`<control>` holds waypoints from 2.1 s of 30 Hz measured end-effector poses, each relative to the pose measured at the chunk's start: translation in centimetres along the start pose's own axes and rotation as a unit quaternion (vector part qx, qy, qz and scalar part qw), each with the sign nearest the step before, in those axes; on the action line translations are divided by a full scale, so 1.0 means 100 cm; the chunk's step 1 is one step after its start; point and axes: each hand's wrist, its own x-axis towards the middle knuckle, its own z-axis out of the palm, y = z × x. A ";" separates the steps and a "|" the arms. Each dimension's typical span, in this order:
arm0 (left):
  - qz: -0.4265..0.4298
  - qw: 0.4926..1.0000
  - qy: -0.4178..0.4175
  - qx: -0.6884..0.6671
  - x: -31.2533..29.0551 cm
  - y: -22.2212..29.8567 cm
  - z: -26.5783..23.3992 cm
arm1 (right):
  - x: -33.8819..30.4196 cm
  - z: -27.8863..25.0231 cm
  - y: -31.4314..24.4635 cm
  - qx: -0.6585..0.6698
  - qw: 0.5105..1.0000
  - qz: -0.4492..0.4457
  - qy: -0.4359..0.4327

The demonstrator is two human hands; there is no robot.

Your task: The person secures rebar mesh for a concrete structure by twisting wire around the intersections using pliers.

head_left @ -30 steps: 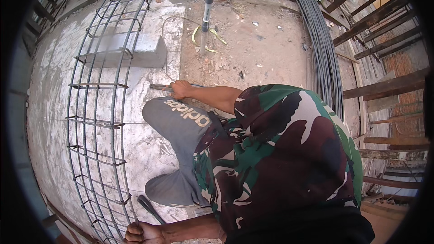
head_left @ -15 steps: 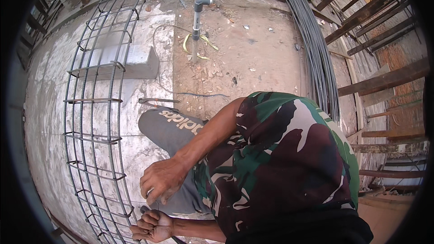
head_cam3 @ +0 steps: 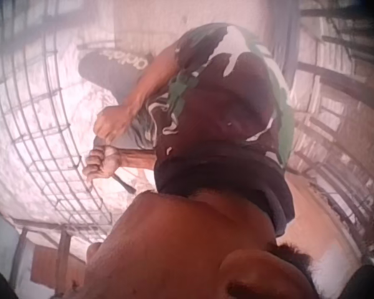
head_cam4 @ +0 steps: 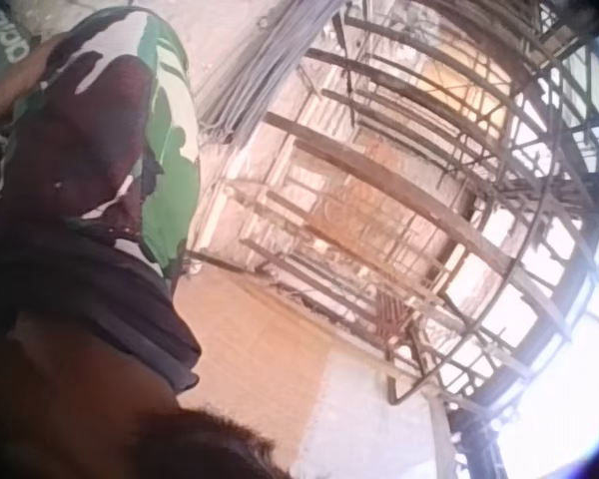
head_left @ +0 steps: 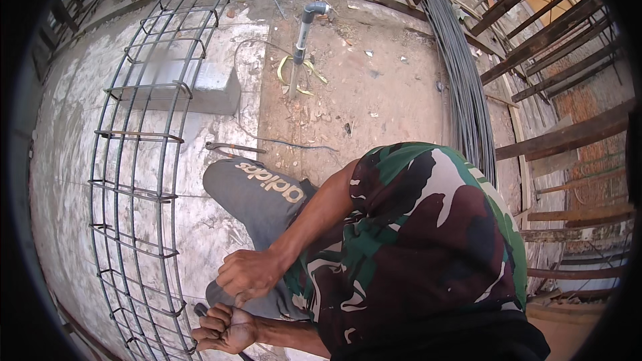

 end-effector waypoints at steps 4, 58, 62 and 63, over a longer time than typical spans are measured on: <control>0.074 0.973 0.183 0.116 0.012 0.006 0.018 | -0.004 0.008 -0.006 0.095 0.975 0.199 -0.021; -0.259 0.889 -0.012 0.377 0.001 -0.116 0.015 | 0.075 -0.311 -0.061 -0.202 0.946 0.123 0.223; -0.011 0.783 -0.210 0.585 0.100 -0.112 0.014 | 0.050 -0.263 0.063 -0.197 0.921 0.271 0.201; -0.006 0.806 -0.229 0.545 0.121 -0.140 0.041 | 0.037 -0.276 0.067 -0.251 0.882 0.345 0.199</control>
